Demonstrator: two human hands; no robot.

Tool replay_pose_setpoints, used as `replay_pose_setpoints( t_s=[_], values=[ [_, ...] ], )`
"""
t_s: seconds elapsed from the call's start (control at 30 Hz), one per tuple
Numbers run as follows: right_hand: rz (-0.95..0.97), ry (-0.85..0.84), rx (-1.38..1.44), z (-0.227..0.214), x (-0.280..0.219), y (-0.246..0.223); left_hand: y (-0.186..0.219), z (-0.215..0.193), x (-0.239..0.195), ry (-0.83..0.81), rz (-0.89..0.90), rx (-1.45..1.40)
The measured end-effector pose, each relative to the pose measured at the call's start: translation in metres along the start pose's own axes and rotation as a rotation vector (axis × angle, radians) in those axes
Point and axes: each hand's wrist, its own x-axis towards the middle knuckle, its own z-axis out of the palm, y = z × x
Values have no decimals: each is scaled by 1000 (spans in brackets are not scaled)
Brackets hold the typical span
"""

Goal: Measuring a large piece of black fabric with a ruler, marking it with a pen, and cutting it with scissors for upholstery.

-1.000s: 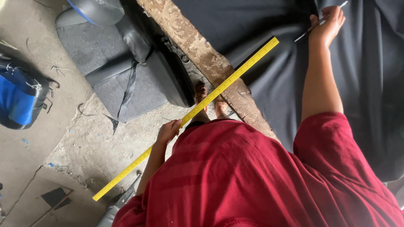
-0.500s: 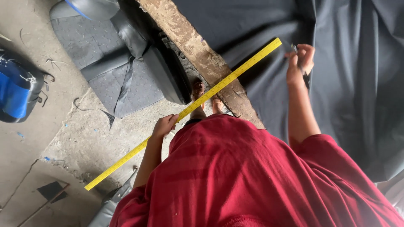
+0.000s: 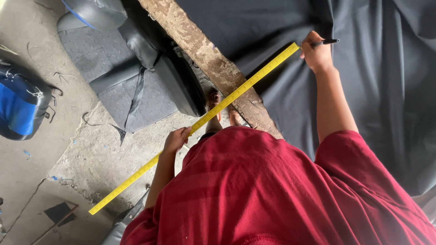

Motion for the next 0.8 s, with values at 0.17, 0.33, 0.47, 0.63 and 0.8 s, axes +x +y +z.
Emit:
replay_pose_setpoints(
  t_s=[0.17, 0.33, 0.47, 0.63, 0.8],
  values=[
    [-39, 30, -2, 5, 3, 18, -4, 3, 3, -14, 9, -7],
    [-2, 9, -45, 1, 4, 8, 2, -4, -1, -13, 9, -9],
    [-17, 159, -399, 5, 12, 57, 7, -16, -11, 27, 43, -62],
    [-41, 353, 30, 47, -86, -12, -39, -45, 3, 269, 132, -221],
    [-452, 147, -343, 114, -148, -16, -28, -115, 24, 462, 183, -381]
  ],
)
